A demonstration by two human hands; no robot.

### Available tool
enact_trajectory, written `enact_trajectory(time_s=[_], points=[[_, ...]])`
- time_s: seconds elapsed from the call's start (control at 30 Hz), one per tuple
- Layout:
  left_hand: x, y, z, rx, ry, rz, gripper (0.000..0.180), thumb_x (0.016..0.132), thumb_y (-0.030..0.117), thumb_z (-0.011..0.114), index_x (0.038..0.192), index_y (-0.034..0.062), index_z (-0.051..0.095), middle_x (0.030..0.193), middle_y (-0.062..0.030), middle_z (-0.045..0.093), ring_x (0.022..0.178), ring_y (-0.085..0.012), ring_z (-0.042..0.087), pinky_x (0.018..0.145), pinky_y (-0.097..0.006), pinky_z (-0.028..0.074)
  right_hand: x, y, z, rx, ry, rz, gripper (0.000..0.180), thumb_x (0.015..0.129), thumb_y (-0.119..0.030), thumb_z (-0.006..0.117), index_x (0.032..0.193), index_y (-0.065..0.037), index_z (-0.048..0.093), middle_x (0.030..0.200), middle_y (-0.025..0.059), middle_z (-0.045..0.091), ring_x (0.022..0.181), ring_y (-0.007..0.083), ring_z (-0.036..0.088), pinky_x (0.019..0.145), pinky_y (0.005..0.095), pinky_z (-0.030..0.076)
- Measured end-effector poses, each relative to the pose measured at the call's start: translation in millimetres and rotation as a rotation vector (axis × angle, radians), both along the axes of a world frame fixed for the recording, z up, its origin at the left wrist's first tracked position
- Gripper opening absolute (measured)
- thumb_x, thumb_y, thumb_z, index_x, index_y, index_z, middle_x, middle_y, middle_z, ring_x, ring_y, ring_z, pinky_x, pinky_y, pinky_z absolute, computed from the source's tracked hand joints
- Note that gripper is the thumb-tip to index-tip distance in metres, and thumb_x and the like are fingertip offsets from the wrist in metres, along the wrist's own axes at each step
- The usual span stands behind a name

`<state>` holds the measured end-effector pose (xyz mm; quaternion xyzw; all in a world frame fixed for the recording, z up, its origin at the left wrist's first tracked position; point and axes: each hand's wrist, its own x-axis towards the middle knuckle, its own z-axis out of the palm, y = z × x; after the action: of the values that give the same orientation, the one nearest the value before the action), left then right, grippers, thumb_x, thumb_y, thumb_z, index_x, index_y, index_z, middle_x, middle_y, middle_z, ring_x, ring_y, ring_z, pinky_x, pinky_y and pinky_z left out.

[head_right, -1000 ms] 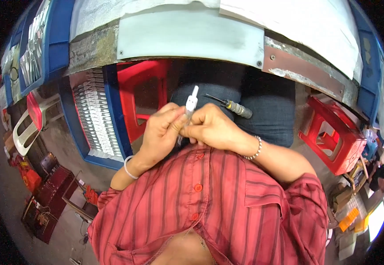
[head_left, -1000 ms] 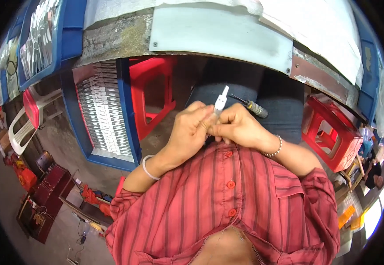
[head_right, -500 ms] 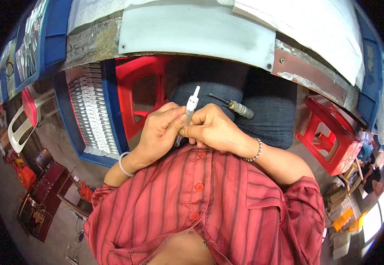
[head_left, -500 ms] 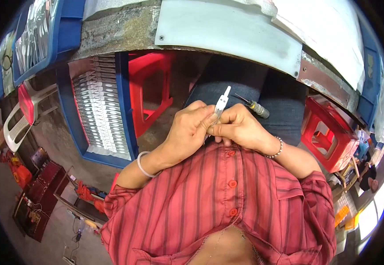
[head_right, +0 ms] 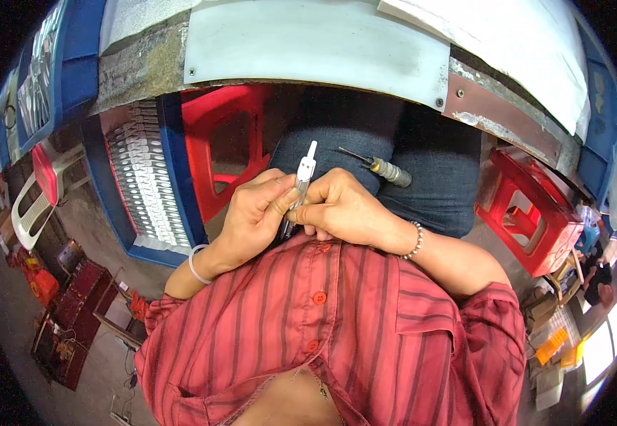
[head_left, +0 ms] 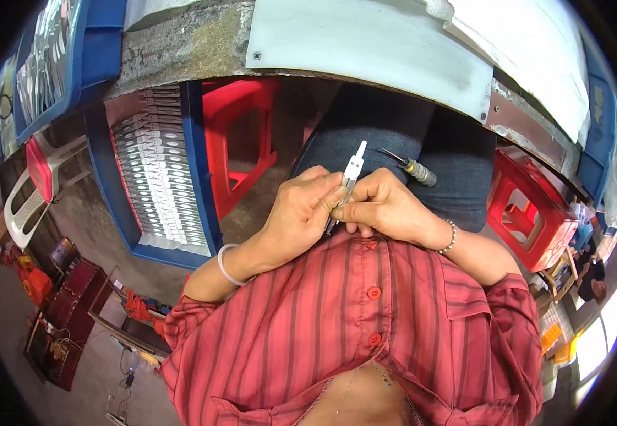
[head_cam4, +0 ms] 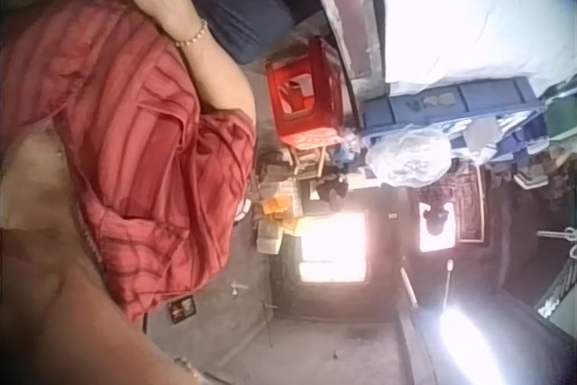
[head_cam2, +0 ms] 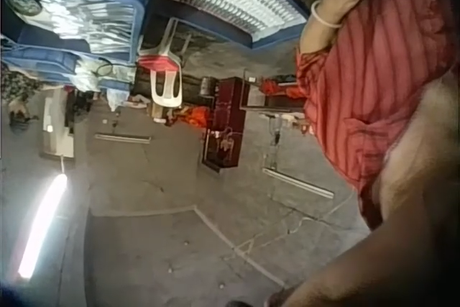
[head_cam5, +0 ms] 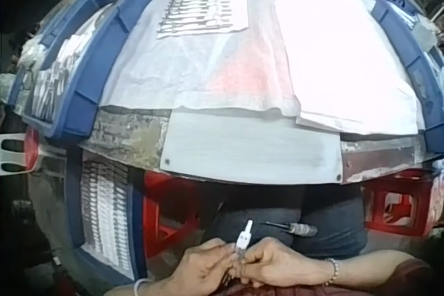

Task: Assembling small metal and plastic hardware components using a manual screwdriver.

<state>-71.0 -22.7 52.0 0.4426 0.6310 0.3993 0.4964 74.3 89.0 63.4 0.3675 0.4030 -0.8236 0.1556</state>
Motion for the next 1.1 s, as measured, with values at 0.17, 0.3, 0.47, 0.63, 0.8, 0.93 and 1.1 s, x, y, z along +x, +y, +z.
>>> enact_trajectory(time_s=[0.17, 0.3, 0.47, 0.63, 0.8, 0.93, 1.1], points=[[-2.5, 1.1, 0.9, 0.005, -0.001, -0.012, 0.017, 0.087, 0.001, 0.058, 0.102, -0.0018, 0.063, 0.076, -0.0146, 0.055, 0.062, -0.0263, 0.057, 0.054, -0.033, 0.043, 0.2, 0.7, 0.1, 0.006, 0.013, 0.004, 0.021, 0.084, -0.010, 0.067, 0.066, 0.002, 0.064, 0.058, 0.0035, 0.060, 0.048, 0.0065, 0.053, 0.043, 0.0210, 0.040], [-3.3, -0.2, -0.1, 0.006, -0.003, -0.011, 0.015, 0.086, 0.001, 0.058, 0.100, -0.0024, 0.063, 0.075, -0.0147, 0.055, 0.061, -0.0270, 0.056, 0.053, -0.033, 0.042, 1.1, 0.3, -2.2, -0.020, 0.001, 0.014, 0.019, 0.084, -0.010, 0.067, 0.068, 0.001, 0.065, 0.059, 0.0037, 0.060, 0.049, 0.0065, 0.053, 0.044, 0.0205, 0.040], [-6.6, 5.1, 8.9, -0.184, -0.241, 0.084, 0.016, 0.088, 0.005, 0.060, 0.102, -0.0029, 0.062, 0.078, -0.0078, 0.057, 0.064, -0.0147, 0.056, 0.055, -0.026, 0.043, -5.6, 9.8, 2.3, -0.010, -0.004, 0.059, 0.018, 0.083, -0.011, 0.065, 0.071, 0.002, 0.065, 0.061, 0.0035, 0.061, 0.050, 0.0074, 0.054, 0.044, 0.0214, 0.042], [-10.2, 8.3, 7.4, -0.216, -0.186, 0.047, 0.019, 0.089, 0.007, 0.061, 0.105, -0.0032, 0.062, 0.081, -0.0035, 0.059, 0.068, -0.0093, 0.056, 0.057, -0.023, 0.044, -2.3, 7.0, -8.5, -0.044, 0.066, 0.003, 0.020, 0.085, -0.015, 0.065, 0.073, 0.001, 0.066, 0.062, 0.0033, 0.061, 0.051, 0.0068, 0.055, 0.046, 0.0206, 0.042], [-11.0, 11.3, 3.9, -0.004, 0.054, -0.036, 0.019, 0.087, 0.003, 0.061, 0.103, -0.0049, 0.062, 0.079, -0.0105, 0.057, 0.068, -0.0186, 0.058, 0.058, -0.028, 0.044, -3.2, -3.2, -10.1, -0.020, 0.053, -0.027, 0.018, 0.087, -0.012, 0.064, 0.076, 0.001, 0.067, 0.066, 0.0045, 0.064, 0.053, 0.0068, 0.056, 0.047, 0.0199, 0.042], [-14.1, 10.8, 5.6, 0.010, 0.064, -0.040, 0.018, 0.087, 0.001, 0.058, 0.102, -0.0063, 0.062, 0.079, -0.0135, 0.056, 0.067, -0.0220, 0.058, 0.058, -0.029, 0.044, -5.2, -5.3, -11.0, 0.006, 0.055, -0.041, 0.015, 0.088, -0.009, 0.063, 0.079, 0.002, 0.068, 0.069, 0.0056, 0.066, 0.054, 0.0069, 0.056, 0.048, 0.0203, 0.043], [-17.9, 8.0, 10.7, 0.028, 0.023, -0.063, 0.017, 0.086, 0.000, 0.059, 0.101, -0.0081, 0.061, 0.079, -0.0141, 0.057, 0.067, -0.0221, 0.057, 0.057, -0.030, 0.044, -7.4, -6.8, -5.2, 0.003, 0.078, -0.053, 0.024, 0.089, -0.012, 0.060, 0.071, 0.003, 0.065, 0.063, 0.0057, 0.063, 0.052, 0.0082, 0.056, 0.047, 0.0219, 0.044]])
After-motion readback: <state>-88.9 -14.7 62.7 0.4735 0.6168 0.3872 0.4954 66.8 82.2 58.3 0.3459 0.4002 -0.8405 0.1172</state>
